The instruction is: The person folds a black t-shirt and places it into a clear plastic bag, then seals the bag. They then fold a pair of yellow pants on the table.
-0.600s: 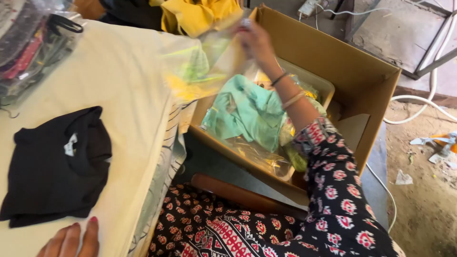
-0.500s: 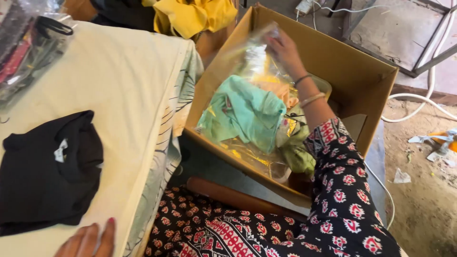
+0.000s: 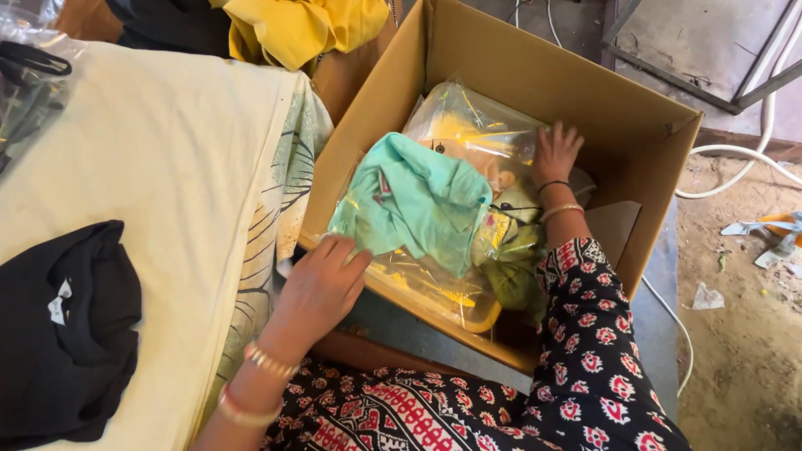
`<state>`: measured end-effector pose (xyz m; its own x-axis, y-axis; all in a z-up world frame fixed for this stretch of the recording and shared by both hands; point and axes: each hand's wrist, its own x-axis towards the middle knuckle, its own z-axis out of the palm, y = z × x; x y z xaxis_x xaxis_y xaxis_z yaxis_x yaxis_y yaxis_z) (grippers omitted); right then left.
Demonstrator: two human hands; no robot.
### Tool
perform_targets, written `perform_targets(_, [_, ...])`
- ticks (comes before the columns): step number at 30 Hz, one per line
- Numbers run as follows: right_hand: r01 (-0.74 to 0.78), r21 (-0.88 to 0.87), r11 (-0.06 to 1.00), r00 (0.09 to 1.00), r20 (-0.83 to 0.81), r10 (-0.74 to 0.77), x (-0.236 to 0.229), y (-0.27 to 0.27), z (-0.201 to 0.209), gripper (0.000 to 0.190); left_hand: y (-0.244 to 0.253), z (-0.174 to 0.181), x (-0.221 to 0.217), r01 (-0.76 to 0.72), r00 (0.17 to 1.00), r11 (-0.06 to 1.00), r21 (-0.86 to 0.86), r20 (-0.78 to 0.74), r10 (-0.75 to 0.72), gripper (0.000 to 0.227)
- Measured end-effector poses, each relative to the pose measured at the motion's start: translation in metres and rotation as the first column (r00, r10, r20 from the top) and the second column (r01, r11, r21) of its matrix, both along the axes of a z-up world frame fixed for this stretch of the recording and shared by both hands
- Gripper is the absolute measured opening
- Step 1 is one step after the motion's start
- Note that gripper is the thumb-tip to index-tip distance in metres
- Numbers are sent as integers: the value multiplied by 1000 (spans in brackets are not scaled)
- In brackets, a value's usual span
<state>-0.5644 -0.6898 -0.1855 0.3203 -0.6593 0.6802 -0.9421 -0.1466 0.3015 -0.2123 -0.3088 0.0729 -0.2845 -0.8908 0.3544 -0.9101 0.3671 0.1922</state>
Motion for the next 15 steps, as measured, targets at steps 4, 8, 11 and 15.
perform_targets(4, [-194, 233, 953, 955, 267, 129, 71, 11, 71, 37, -49, -31, 0, 1, 995, 998, 65, 96, -7, 18])
perform_targets(8, [-726, 622, 293, 682, 707, 188, 149, 33, 54, 32, -64, -79, 6, -136, 990, 973, 189, -11, 140, 9])
perform_targets(11, [-635, 770, 55, 744, 591, 312, 183, 80, 64, 50, -61, -97, 13, -209, 966, 952, 223, -104, 237, 14])
perform_targets(15, [-850, 521, -82, 496, 843, 208, 196, 100, 83, 9, -48, -98, 28, -235, 920, 971, 36, -314, 235, 45])
